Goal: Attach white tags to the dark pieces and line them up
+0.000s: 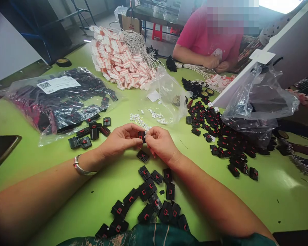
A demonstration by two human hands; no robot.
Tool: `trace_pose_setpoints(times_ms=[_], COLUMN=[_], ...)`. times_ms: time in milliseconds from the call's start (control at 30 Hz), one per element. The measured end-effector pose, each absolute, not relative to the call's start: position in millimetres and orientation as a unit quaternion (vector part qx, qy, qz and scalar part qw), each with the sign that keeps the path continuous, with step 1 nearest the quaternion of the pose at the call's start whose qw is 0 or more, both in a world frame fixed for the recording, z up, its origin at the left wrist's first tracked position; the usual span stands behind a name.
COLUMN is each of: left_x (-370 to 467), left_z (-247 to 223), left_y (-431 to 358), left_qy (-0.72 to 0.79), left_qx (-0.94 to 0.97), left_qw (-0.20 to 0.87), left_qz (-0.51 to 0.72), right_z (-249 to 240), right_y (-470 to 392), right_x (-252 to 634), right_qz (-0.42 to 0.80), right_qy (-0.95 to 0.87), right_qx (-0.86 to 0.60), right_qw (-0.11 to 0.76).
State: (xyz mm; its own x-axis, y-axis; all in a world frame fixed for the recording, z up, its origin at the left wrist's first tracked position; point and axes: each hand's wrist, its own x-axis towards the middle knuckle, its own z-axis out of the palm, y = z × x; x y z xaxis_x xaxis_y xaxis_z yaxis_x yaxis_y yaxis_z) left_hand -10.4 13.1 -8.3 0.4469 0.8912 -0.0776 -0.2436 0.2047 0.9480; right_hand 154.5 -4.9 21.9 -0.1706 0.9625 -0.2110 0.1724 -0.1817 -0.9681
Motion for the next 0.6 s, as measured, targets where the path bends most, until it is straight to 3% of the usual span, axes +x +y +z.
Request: trace_pose_setpoints(times_ms=[200,367,600], left_x=[-10.8,-12.4,-16.8], left_z=[-12.2,-11.3,-16.5], left_y=[13.0,16.3,21.9], left_qy=[0.335,0.335,0.342], left_qx=[0.519,0.503,0.539], left_qw=[0.665,0.684,0.676], left_qz=[0.419,0.409,0.368], right_z=[24.5,25.6,29.1], right_y=[-4.8,-3.1,7.0], right_x=[150.7,156.9,170.9], right_qz=[0.486,0.530,0.464], right_qy=[-0.571,-0.560,-0.520], right_qx=[-0.567,-0.537,-0.568], right_qw=[0.341,0.342,0.437])
